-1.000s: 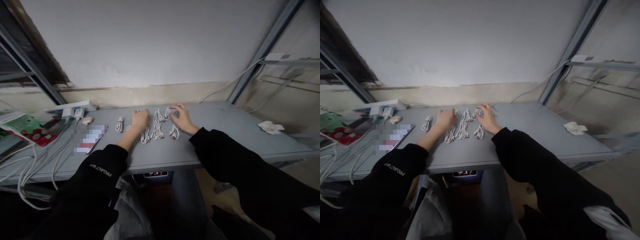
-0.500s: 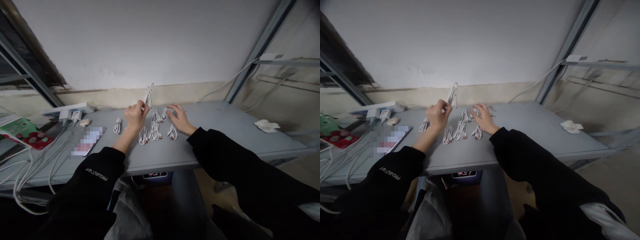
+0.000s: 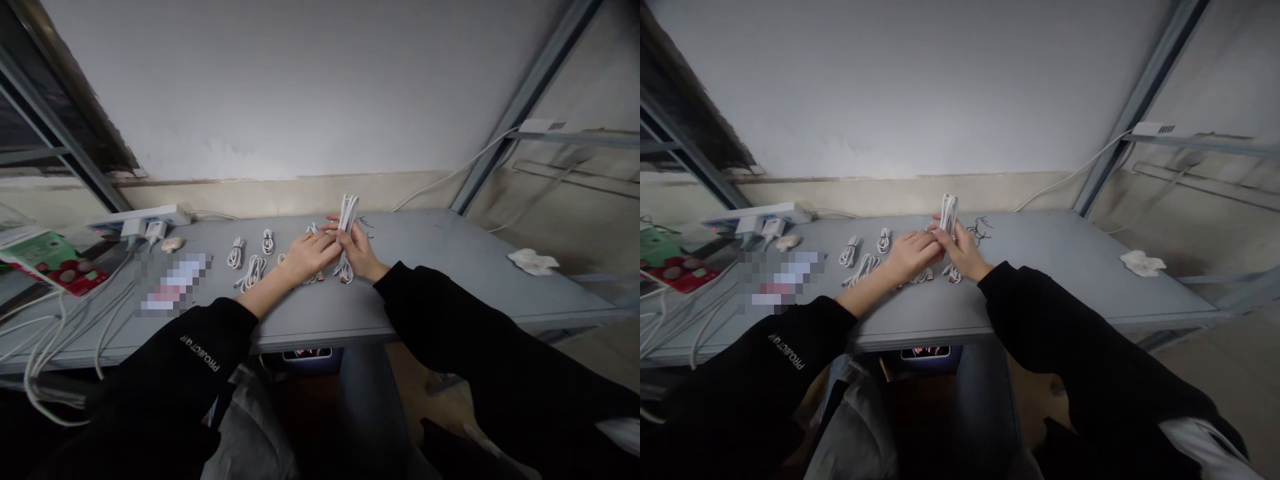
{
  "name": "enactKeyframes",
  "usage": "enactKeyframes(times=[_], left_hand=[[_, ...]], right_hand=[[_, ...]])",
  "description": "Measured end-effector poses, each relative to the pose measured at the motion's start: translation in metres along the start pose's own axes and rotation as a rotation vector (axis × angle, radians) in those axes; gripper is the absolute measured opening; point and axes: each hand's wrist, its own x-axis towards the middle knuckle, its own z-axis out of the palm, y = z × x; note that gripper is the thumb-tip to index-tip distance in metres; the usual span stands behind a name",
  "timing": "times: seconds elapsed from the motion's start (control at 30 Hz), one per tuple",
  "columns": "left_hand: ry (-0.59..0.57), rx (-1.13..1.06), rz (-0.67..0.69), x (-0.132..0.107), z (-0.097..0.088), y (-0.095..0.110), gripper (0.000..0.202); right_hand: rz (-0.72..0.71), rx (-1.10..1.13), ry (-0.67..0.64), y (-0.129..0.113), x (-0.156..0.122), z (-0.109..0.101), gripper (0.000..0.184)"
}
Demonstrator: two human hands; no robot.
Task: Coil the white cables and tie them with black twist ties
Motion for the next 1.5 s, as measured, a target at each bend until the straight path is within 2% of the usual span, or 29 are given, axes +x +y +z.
enactKeyframes(times=[0.1, 0.27, 0.37, 0.47, 0.53, 0.63, 0.7, 0.8, 0.93, 1.03, 1.1, 1.17, 1.23, 1.27, 1.4, 1.5], left_hand=[[-0.008, -0.003, -0.032, 0.001, -0.002, 0.000, 0.027], [0.040, -0.026, -0.167, -0.003, -0.006, 0.000, 0.020], [0.046, -0.066, -0.259, -0.003, -0.009, 0.003, 0.028], [0.060, -0.113, -0.352, -0.001, -0.011, 0.007, 0.046], [0.061, -0.142, -0.401, 0.002, -0.012, 0.009, 0.062], [0.020, -0.186, -0.415, 0.004, -0.011, 0.012, 0.076], [0.004, -0.234, -0.380, 0.005, -0.009, 0.011, 0.073], [0.041, -0.311, -0.332, 0.004, -0.002, 0.008, 0.053], [0.104, -0.373, -0.355, 0.003, 0.004, 0.002, 0.046], [0.199, -0.427, -0.478, 0.001, 0.002, 0.001, 0.045], [0.271, -0.485, -0.608, 0.000, 0.002, 0.001, 0.044], [0.311, -0.566, -0.748, 0.000, 0.004, 0.001, 0.044], [0.319, -0.662, -0.869, 0.001, 0.009, -0.001, 0.043], [0.324, -0.708, -0.915, 0.001, 0.012, -0.002, 0.044], [0.336, -0.814, -0.988, 0.001, 0.018, -0.006, 0.049], [0.322, -0.854, -1.009, 0.000, 0.019, -0.008, 0.052]], right_hand=[[-0.010, -0.056, 0.044, -0.003, 0.000, 0.003, 0.048], [-0.047, -0.213, 0.090, -0.001, -0.002, 0.003, 0.038], [-0.078, -0.310, 0.131, 0.002, -0.001, 0.002, 0.036], [-0.067, -0.319, 0.114, 0.000, -0.001, 0.001, 0.036], [-0.071, -0.306, 0.031, -0.002, -0.001, 0.003, 0.042], [-0.069, -0.251, -0.150, -0.004, -0.002, 0.005, 0.065], [-0.053, -0.208, -0.234, -0.002, -0.002, 0.005, 0.080], [-0.040, -0.194, -0.269, 0.003, -0.003, 0.004, 0.096], [-0.042, -0.210, -0.262, 0.008, -0.001, 0.000, 0.101], [-0.052, -0.198, -0.153, 0.020, 0.006, -0.008, 0.088], [-0.022, -0.191, 0.033, 0.037, 0.014, -0.016, 0.066], [0.068, -0.185, 0.270, 0.059, 0.023, -0.026, 0.043], [0.165, -0.216, 0.463, 0.081, 0.031, -0.039, 0.031], [0.215, -0.245, 0.513, 0.090, 0.035, -0.046, 0.027], [0.369, -0.431, 0.534, 0.109, 0.040, -0.070, 0.018], [0.389, -0.514, 0.451, 0.112, 0.040, -0.082, 0.014]])
